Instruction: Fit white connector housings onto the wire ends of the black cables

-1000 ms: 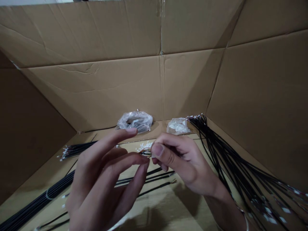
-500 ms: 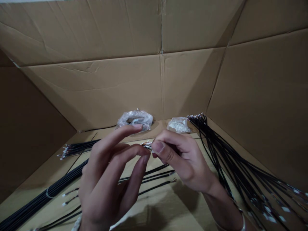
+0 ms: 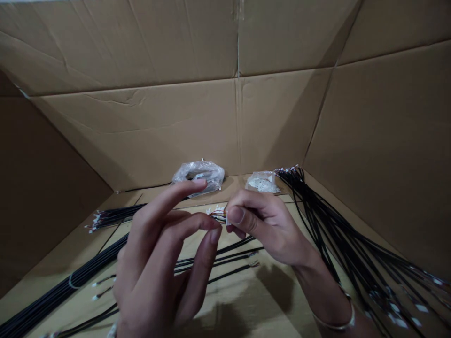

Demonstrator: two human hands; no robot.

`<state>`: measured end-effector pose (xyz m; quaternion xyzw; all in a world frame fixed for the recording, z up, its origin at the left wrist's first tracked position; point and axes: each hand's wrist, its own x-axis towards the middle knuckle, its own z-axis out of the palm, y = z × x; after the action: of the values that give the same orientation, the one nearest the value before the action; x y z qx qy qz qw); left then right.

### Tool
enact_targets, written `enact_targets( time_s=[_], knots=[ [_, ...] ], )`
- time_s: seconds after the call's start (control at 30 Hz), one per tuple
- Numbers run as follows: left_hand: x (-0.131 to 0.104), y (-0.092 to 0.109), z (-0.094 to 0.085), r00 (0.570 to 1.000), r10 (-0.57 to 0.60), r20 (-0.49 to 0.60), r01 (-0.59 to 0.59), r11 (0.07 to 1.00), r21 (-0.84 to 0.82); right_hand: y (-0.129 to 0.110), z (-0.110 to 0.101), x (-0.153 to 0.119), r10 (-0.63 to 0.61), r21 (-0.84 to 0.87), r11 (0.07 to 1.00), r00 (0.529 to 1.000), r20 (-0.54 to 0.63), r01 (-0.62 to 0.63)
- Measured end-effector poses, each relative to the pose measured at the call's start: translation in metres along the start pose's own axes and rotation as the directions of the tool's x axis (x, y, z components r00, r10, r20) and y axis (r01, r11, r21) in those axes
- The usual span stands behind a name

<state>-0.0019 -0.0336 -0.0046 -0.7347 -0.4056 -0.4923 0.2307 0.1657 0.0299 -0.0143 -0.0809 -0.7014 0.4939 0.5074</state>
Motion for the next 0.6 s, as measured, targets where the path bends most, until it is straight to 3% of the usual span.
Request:
enact_targets(
  time_s=[0.2, 0.6],
  knots=[
    [-0.001, 0.001, -0.007, 0.995, -0.061, 0.078, 0.058, 0.998, 0.033, -0.004, 0.004, 0.001, -0.05, -0.058, 0.997, 0.998, -0.041, 0.048],
    [0.002, 0.004, -0.003, 0.994, -0.101, 0.051, 0.102, 0.995, -0.022, -0.007, 0.017, -0.003, -0.099, -0.148, 0.986, 0.986, -0.135, 0.079]
  ],
)
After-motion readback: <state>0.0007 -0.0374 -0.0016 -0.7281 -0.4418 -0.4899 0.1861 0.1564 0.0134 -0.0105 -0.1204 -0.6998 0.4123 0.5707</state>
